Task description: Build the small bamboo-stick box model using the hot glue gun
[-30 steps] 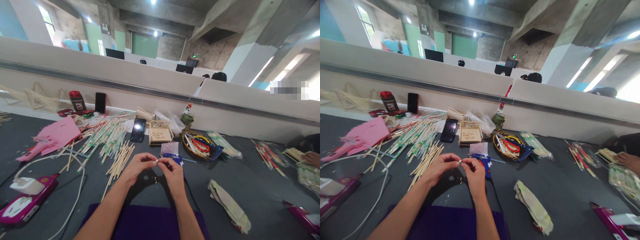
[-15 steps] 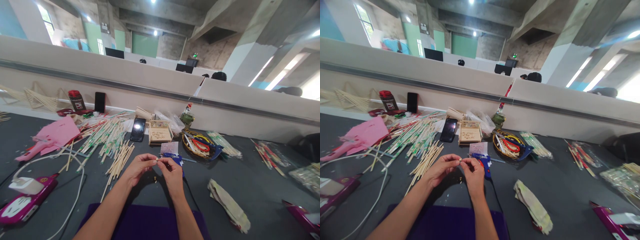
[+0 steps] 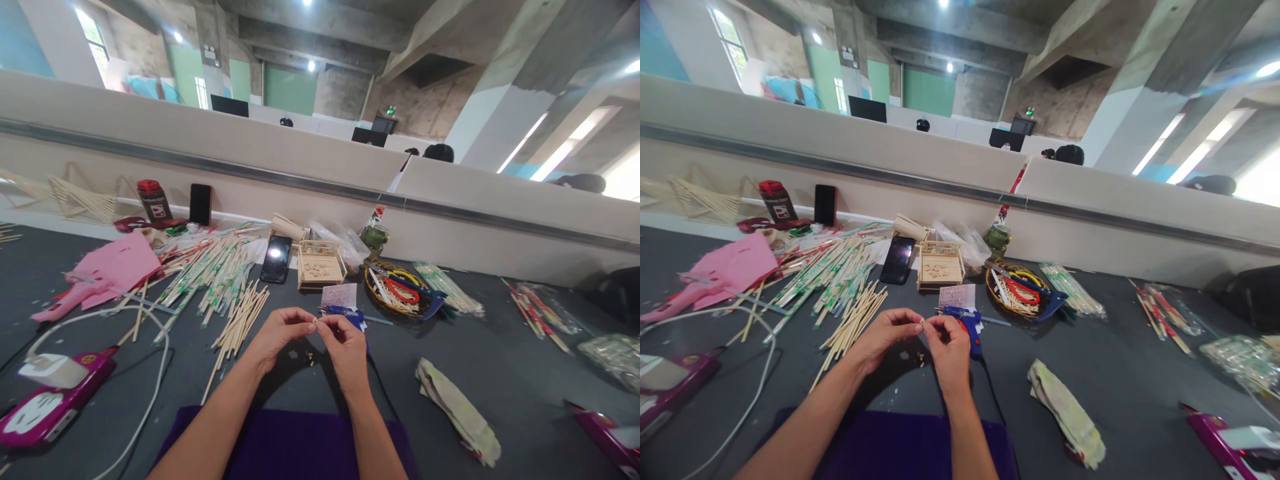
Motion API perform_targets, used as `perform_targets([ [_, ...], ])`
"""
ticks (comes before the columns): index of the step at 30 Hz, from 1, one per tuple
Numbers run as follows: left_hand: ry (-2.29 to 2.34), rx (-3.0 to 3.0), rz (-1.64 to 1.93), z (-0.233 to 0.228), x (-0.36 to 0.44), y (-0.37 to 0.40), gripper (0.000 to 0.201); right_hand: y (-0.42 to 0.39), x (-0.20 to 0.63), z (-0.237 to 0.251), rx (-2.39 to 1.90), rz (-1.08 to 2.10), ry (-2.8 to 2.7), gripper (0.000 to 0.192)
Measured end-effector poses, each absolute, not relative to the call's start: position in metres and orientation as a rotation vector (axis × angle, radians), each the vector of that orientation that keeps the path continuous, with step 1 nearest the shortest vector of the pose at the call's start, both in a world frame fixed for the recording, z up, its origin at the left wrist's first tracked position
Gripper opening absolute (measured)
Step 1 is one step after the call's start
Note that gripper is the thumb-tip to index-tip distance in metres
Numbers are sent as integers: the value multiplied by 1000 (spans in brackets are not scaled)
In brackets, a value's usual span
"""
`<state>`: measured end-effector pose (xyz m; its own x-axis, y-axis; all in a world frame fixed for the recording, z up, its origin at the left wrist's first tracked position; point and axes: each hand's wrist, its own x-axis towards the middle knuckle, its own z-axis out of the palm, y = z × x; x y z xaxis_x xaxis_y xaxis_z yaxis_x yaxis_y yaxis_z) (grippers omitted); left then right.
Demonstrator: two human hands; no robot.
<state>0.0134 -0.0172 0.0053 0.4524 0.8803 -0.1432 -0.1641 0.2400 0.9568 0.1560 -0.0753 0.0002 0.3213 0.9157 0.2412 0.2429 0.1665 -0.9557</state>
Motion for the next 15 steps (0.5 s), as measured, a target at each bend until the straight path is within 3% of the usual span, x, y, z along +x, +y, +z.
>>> perform_targets([
  [15, 814, 1028, 857, 13, 10, -18, 25, -75, 164, 0, -1394, 646, -1191, 24],
])
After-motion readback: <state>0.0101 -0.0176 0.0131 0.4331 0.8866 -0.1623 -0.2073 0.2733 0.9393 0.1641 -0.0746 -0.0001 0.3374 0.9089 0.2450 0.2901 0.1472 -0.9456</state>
